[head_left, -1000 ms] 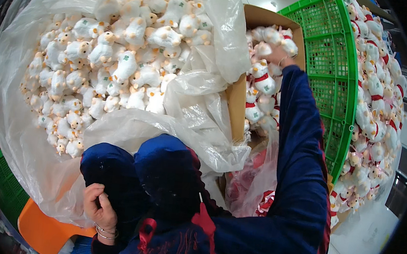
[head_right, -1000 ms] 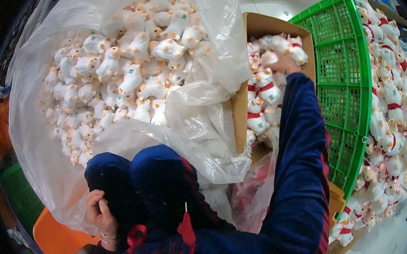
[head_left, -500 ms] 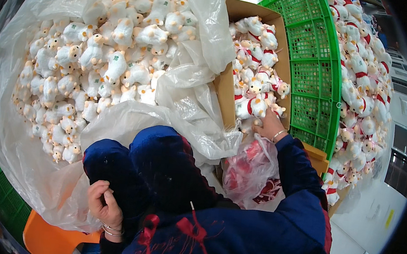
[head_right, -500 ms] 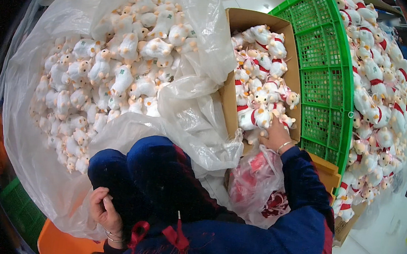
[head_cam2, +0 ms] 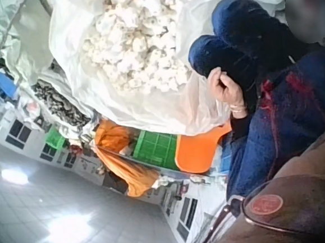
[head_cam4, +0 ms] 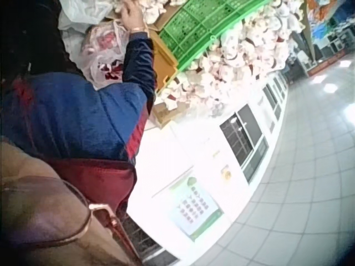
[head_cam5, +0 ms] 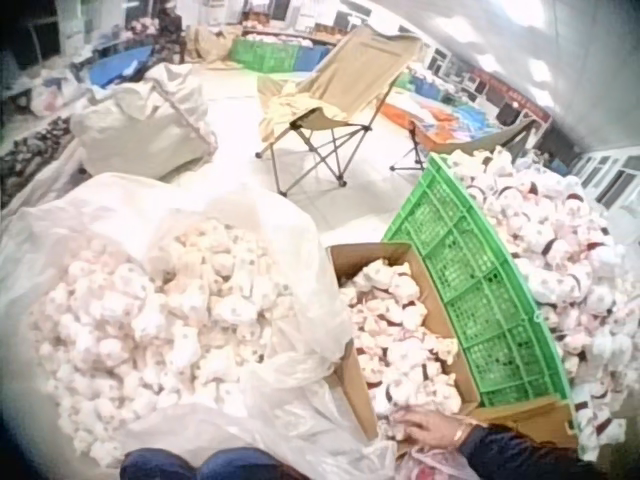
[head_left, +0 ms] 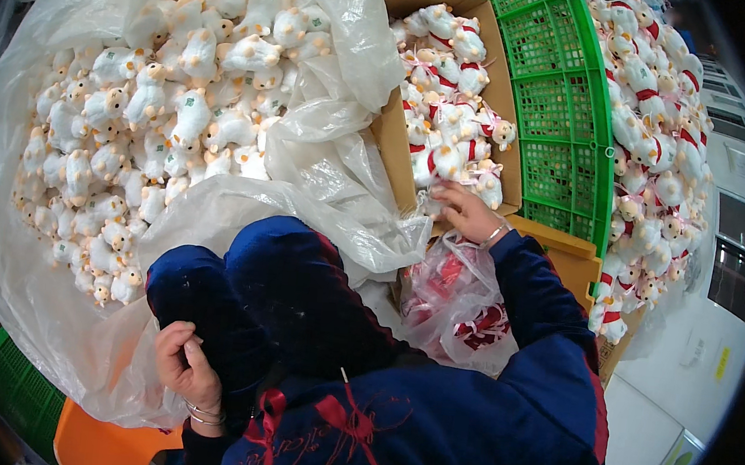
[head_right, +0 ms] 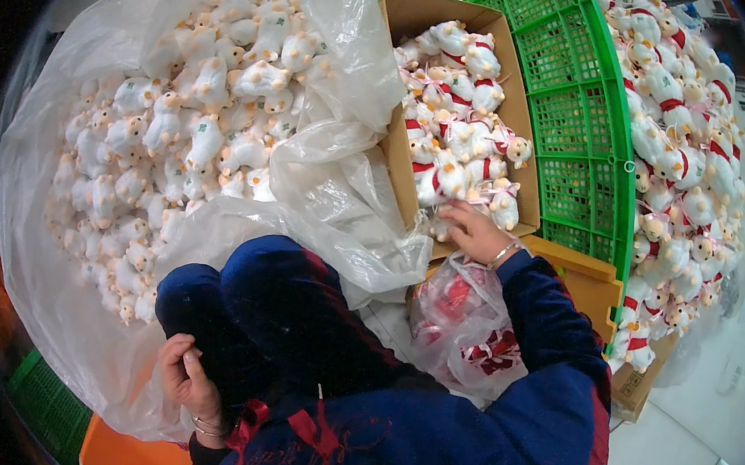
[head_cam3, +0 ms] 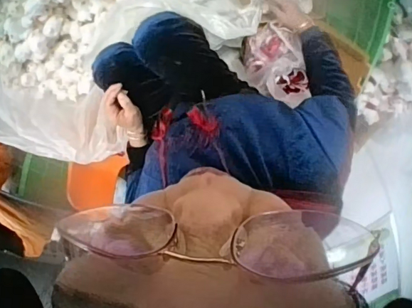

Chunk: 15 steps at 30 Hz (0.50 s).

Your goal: The person sits on the floor and ties red ribbons around the necks of small white plush toys. They pick up each toy, wrap the ribbon, and place the finished items into a nearby green crate.

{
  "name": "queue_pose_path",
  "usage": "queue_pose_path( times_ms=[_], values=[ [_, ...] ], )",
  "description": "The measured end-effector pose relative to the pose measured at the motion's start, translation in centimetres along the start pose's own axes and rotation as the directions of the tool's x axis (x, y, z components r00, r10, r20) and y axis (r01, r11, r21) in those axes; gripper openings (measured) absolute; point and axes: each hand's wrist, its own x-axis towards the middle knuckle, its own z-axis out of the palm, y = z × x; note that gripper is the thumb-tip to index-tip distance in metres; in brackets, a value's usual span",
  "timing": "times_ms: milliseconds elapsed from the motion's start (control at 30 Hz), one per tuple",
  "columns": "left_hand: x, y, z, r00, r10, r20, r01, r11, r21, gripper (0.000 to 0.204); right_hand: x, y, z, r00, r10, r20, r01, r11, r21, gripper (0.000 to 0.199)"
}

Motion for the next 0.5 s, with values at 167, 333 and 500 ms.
queue_pose_path(
  times_ms=[167, 333, 500],
  values=[
    [0.3, 0.0, 0.6, 1.0, 0.01, 0.017, -0.011, 1.0, 0.026, 0.015, 1.6, 0.1, -0.3, 0.914, -0.026, -0.405, 0.051, 0.997, 0.051, 0.016],
    [0.3, 0.3, 0.9, 1.0, -0.016, 0.024, 0.016, 1.0, 0.026, 0.014, 11.9, 3.2, -4.4, 0.671, 0.237, -0.702, -0.214, 0.969, 0.122, 0.067],
    [0.9, 1.0, 1.3, 0.999, -0.034, 0.041, 0.033, 0.998, 0.044, 0.013, 25.2, 4.8, -5.1, 0.789, 0.459, -0.409, -0.498, 0.867, 0.014, 0.116]
  ],
)
